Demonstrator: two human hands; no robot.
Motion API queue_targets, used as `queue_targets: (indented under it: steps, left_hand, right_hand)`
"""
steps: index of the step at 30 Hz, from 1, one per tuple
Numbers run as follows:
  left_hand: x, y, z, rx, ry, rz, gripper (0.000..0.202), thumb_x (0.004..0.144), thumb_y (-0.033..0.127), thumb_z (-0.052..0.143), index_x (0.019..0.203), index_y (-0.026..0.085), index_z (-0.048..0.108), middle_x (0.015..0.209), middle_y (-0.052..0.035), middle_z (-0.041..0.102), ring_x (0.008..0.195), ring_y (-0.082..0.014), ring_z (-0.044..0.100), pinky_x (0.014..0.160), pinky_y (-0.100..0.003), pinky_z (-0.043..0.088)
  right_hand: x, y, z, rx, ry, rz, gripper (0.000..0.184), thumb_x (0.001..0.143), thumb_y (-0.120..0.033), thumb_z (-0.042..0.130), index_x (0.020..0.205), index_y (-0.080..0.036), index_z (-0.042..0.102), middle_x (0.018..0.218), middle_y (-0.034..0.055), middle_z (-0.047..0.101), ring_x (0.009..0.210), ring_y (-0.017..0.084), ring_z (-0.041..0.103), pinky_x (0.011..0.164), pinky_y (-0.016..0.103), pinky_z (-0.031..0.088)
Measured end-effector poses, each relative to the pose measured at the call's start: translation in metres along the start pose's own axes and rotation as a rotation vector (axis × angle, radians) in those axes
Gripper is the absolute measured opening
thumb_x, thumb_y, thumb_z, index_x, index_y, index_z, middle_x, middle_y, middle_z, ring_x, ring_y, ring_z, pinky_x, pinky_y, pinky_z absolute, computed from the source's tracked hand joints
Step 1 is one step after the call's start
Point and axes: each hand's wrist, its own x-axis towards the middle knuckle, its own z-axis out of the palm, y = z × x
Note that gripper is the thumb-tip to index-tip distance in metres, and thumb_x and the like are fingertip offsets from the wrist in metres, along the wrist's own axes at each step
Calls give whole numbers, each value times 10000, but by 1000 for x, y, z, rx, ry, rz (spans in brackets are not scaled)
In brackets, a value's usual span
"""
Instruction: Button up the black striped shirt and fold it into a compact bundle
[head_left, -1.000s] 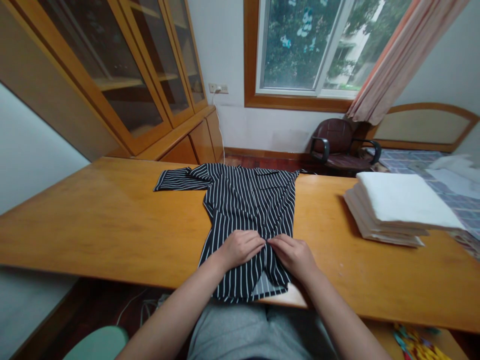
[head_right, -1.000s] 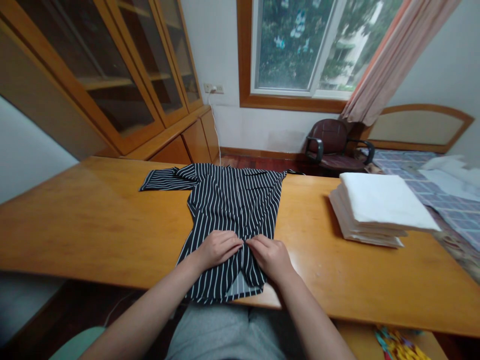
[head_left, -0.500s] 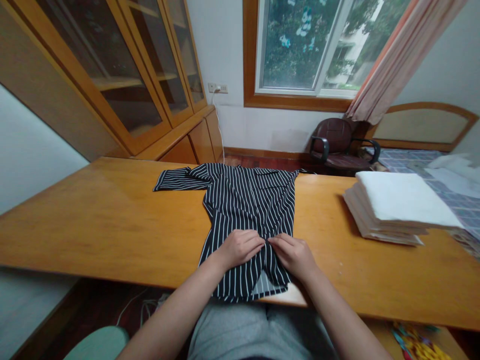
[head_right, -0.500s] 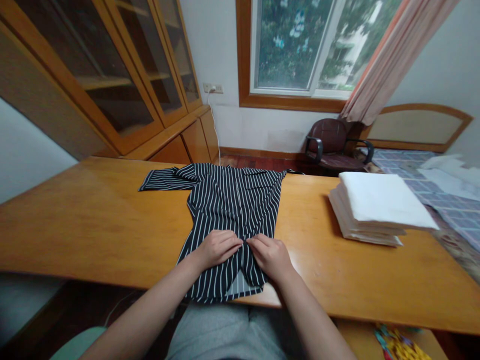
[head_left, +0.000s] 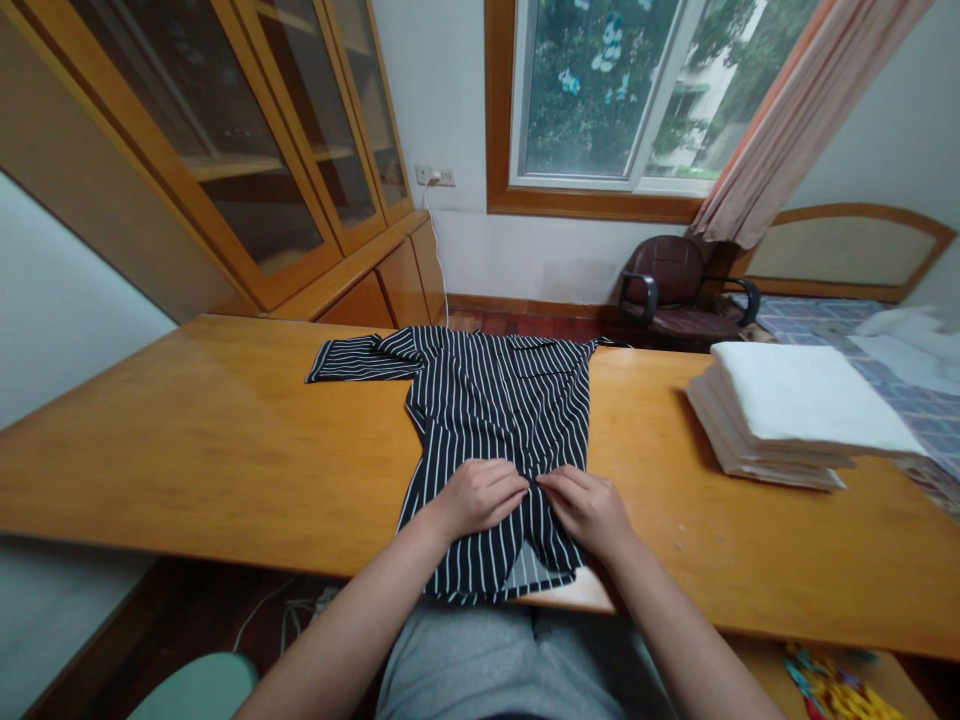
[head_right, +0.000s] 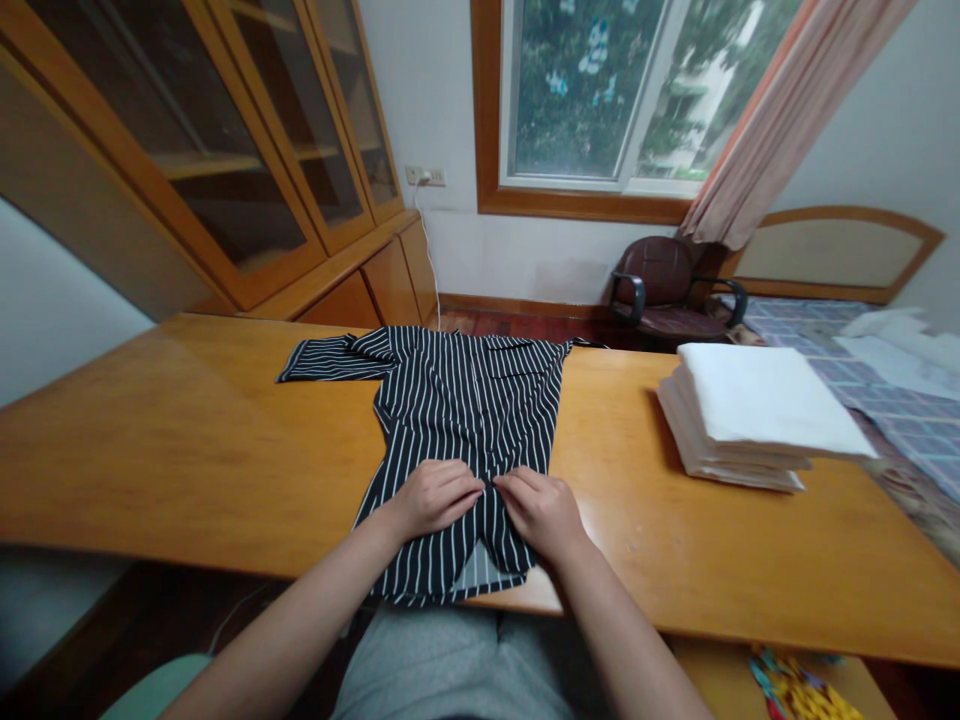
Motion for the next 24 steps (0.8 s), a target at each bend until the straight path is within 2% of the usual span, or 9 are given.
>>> queue_targets:
  steps: [7,10,13,17,21,24]
  left_hand:
    - [1,2,-2,3,-15,-1,172,963,191,473,996,166,640,837,-52,665,737,-156,622,647,-271,511]
    - [1,2,-2,-15,0,-4,158,952,181,485,985,162,638,840,-55,667,731,-156,620,640,-272,505]
    - [1,2,-1,-54,14,-24,141,935,170,496,950,154,635,818,-56,659,724,-157,615,637,-275,498]
    - [1,3,-1,-135,42,-81,136,920,169,500,910,159,635,800,-54,652,737,-165,613,659,-290,500]
    - [2,-1,-1,-116,148,-248,176,952,185,461,949,163,635,876,-61,672,819,-179,622,767,-339,514]
    - [0,-11,0,1,185,-460,233,977,223,447,1134,165,610,1127,-93,657,1071,-223,596,951,-425,488]
  right_hand:
    - [0,-1,2,64,-24,33,184,972,-209,528,1045,-222,697,917,49,729,805,157,690,719,257,544]
    - [3,2,3,119,-15,80,177,974,-239,531,1063,-232,684,935,54,718,838,178,673,780,306,548]
    - [5,9,3,88,58,182,213,978,-258,507,1132,-230,652,1016,88,690,948,231,637,874,402,530]
    - [2,21,8,-99,129,374,315,947,-293,530,1249,-232,595,1194,142,589,1101,310,551,958,527,479]
    - [-3,32,15,-199,101,466,444,897,-339,605,1328,-251,547,1305,169,497,1158,368,499,967,611,449]
    - [-1,39,17,-77,104,467,502,882,-273,609,1372,-250,503,1304,153,476,1200,329,507,1014,555,455]
